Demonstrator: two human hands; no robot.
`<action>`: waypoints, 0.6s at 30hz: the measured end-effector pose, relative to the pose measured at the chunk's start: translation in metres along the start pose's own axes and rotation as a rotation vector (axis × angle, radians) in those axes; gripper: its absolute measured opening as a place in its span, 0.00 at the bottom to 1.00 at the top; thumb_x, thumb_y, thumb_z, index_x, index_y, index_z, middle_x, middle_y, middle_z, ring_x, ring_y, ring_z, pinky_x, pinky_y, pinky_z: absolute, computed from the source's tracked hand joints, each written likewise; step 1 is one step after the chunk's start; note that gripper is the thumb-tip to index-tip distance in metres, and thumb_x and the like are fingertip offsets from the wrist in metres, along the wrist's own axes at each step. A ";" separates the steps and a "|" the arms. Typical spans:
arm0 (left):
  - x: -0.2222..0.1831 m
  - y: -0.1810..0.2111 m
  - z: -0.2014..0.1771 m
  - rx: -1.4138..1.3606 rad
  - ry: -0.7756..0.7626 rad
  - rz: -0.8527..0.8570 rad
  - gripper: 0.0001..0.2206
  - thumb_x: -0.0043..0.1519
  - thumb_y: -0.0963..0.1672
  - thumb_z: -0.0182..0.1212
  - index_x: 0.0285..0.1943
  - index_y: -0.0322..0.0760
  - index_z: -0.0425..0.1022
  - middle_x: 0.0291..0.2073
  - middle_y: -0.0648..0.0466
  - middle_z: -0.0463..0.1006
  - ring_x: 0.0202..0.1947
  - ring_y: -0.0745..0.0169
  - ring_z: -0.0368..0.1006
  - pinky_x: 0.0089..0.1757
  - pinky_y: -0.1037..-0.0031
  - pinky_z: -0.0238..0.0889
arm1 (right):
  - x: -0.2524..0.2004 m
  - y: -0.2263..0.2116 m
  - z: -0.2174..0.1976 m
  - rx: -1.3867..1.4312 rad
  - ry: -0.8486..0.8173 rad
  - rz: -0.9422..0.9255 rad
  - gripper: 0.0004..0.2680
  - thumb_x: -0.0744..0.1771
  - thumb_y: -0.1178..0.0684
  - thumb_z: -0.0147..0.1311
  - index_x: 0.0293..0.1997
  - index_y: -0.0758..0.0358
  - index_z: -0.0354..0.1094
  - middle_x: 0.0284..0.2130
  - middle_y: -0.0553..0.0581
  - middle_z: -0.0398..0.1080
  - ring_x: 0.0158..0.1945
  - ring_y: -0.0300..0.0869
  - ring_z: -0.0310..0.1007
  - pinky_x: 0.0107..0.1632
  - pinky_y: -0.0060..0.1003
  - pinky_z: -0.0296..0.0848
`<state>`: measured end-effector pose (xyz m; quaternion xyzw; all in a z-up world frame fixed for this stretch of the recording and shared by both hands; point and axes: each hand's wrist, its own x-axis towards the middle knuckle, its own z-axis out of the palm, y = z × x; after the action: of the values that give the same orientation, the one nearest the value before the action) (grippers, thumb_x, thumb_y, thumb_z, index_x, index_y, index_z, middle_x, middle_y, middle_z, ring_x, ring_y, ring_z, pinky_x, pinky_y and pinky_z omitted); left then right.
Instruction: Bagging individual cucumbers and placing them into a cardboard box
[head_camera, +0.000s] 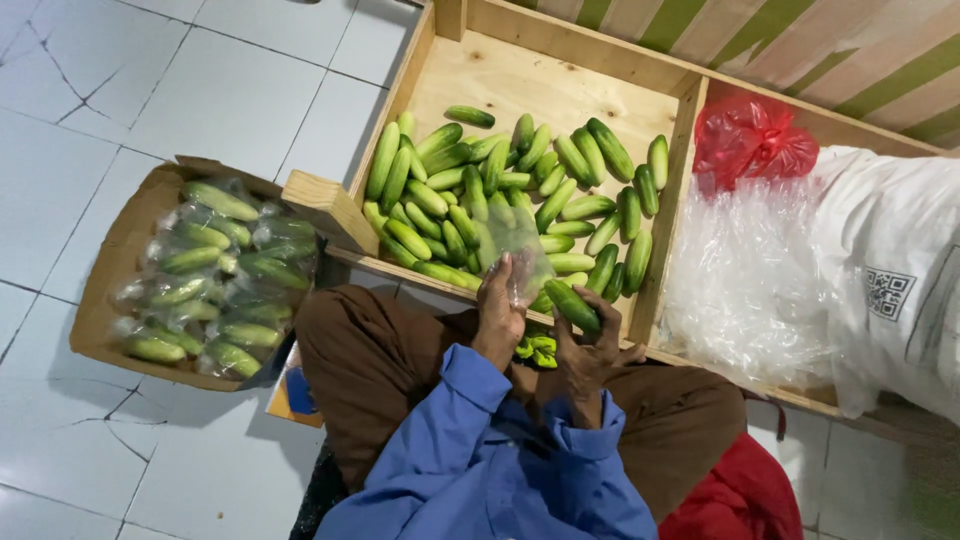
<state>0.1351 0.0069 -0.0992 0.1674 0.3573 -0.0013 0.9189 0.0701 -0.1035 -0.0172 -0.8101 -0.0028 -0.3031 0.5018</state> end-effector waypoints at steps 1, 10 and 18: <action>-0.005 0.003 0.005 -0.016 0.021 0.013 0.10 0.61 0.51 0.71 0.45 0.50 0.79 0.48 0.50 0.85 0.53 0.48 0.80 0.54 0.36 0.59 | 0.001 -0.014 -0.002 -0.118 0.018 -0.008 0.16 0.61 0.52 0.74 0.46 0.48 0.67 0.44 0.41 0.78 0.52 0.33 0.76 0.69 0.42 0.21; -0.011 0.004 0.008 -0.044 0.091 0.063 0.10 0.59 0.48 0.74 0.43 0.47 0.79 0.44 0.49 0.85 0.49 0.47 0.81 0.49 0.38 0.66 | -0.005 -0.019 0.000 -0.261 0.110 -0.089 0.16 0.58 0.48 0.77 0.43 0.47 0.71 0.42 0.39 0.79 0.53 0.34 0.72 0.71 0.35 0.27; -0.029 0.010 0.019 -0.035 0.138 0.156 0.11 0.58 0.46 0.75 0.43 0.39 0.79 0.40 0.47 0.85 0.44 0.47 0.82 0.43 0.45 0.74 | -0.015 0.002 0.004 -0.421 0.124 -0.224 0.13 0.62 0.60 0.72 0.44 0.56 0.68 0.43 0.49 0.80 0.57 0.37 0.75 0.73 0.36 0.16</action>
<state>0.1272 0.0072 -0.0633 0.1786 0.4057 0.0882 0.8920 0.0608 -0.0964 -0.0272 -0.8712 0.0012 -0.4001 0.2845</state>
